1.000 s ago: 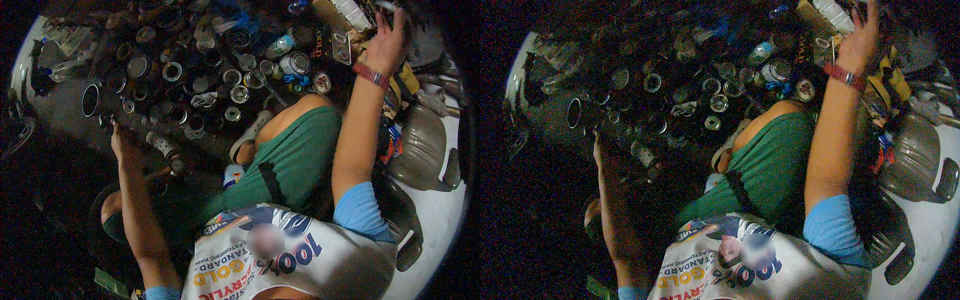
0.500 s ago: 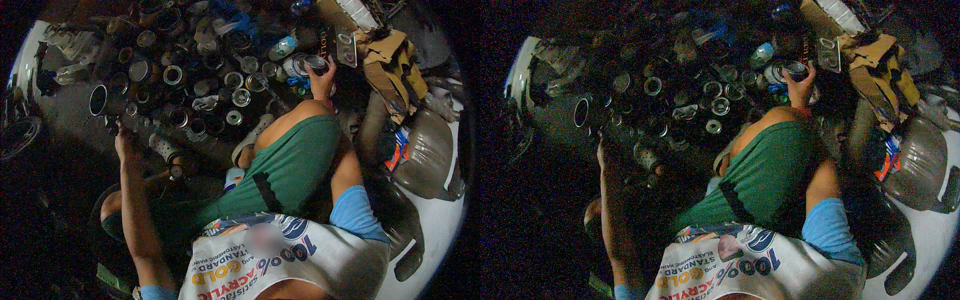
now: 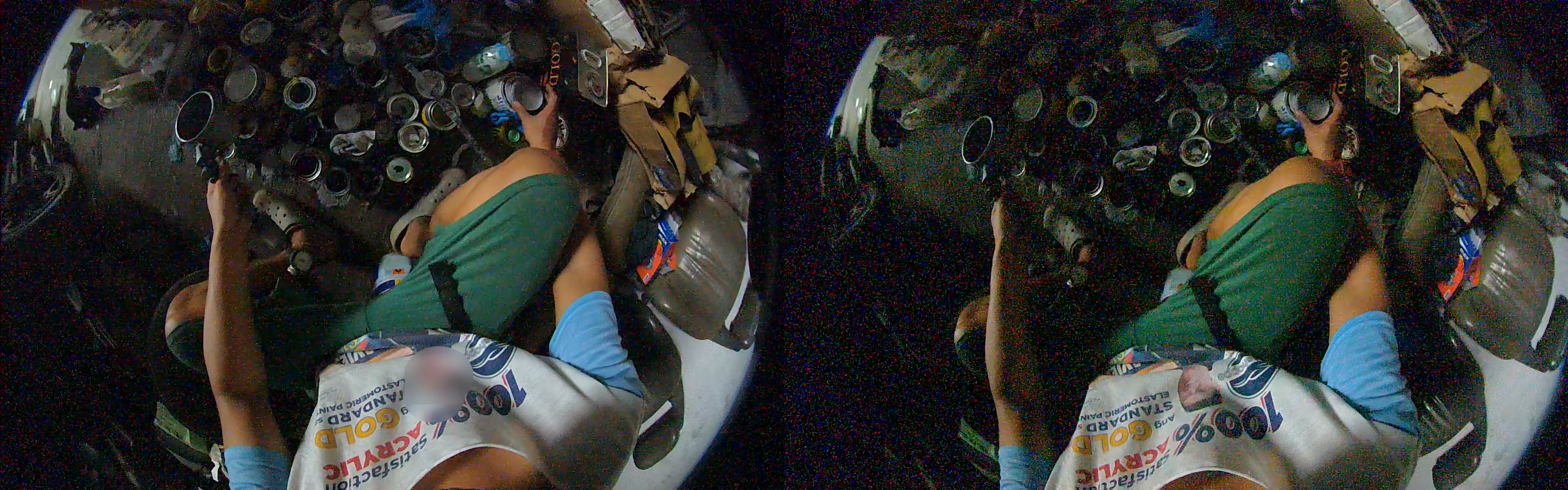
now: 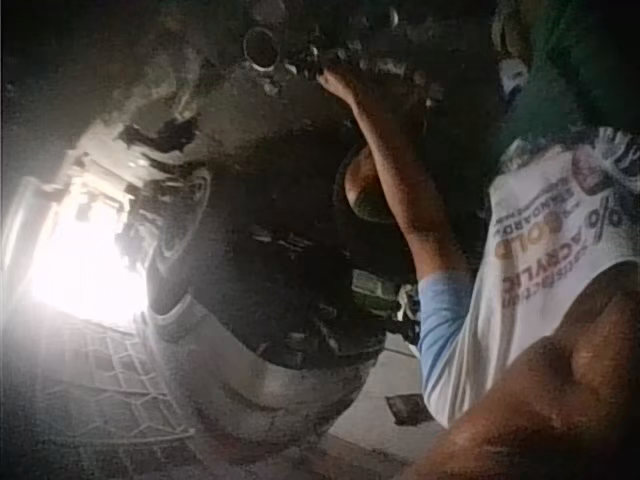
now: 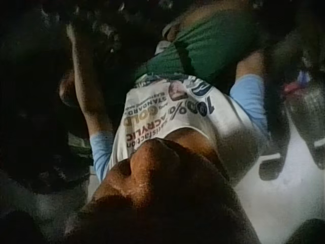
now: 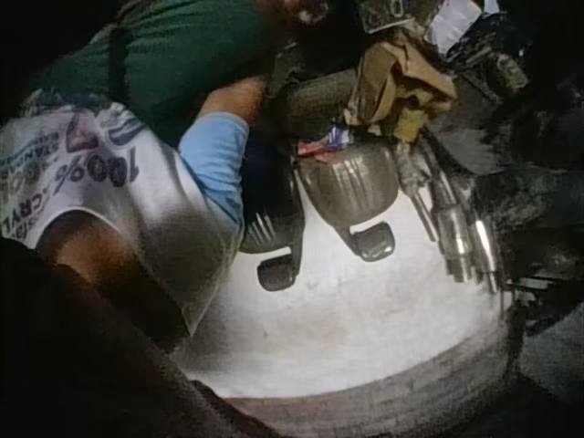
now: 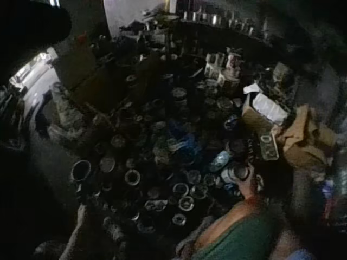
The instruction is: The person uses a spray gun to apply paint to a car bumper in a workshop. They move around the bumper to cover different sections, then walk to a storage area to pour more paint from a can into the spray gun's container.
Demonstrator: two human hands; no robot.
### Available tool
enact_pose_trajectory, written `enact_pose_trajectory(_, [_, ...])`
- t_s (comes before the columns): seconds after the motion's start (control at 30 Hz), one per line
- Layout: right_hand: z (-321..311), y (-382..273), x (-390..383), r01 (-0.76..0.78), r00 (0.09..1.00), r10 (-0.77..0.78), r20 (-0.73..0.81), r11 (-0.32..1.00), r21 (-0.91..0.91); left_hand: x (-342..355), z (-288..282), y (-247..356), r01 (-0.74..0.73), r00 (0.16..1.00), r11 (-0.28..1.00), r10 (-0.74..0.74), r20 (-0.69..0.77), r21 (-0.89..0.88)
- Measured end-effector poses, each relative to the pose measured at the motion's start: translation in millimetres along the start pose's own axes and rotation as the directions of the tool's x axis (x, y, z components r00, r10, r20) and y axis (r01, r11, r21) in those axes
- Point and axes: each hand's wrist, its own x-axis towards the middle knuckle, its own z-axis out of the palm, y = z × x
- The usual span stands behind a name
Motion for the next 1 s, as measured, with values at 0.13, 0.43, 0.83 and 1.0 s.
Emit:
enact_pose_trajectory(0.13, [-7.6, -0.5, -3.4, -0.004, 0.999, 0.002, -0.052, 0.999, -0.043, 0.2, 8.0, -1.4, 0.046, 0.999, 0.987, -0.044, 0.018, -0.156])
enact_pose_trajectory(0.43, [-46.7, -7.5, -90.5, 0.068, 0.971, -0.023, -0.240, 0.981, 0.181, -23.6, 34.0, 8.0, -0.059, 0.995, 0.981, 0.072, 0.068, -0.182])
enact_pose_trajectory(0.83, [-206.4, -150.1, -6.0, 0.066, 0.967, 0.001, -0.253, 0.964, 0.257, -21.8, 53.2, 4.7, -0.057, 0.993, 0.984, 0.074, 0.096, -0.170])
enact_pose_trajectory(1.0, [-167.0, -272.8, -6.6, 0.287, 0.957, -0.269, -0.111, 0.804, 0.521, -16.8, 64.3, -1.9, 0.025, 0.998, 0.999, -0.024, 0.051, -0.024])
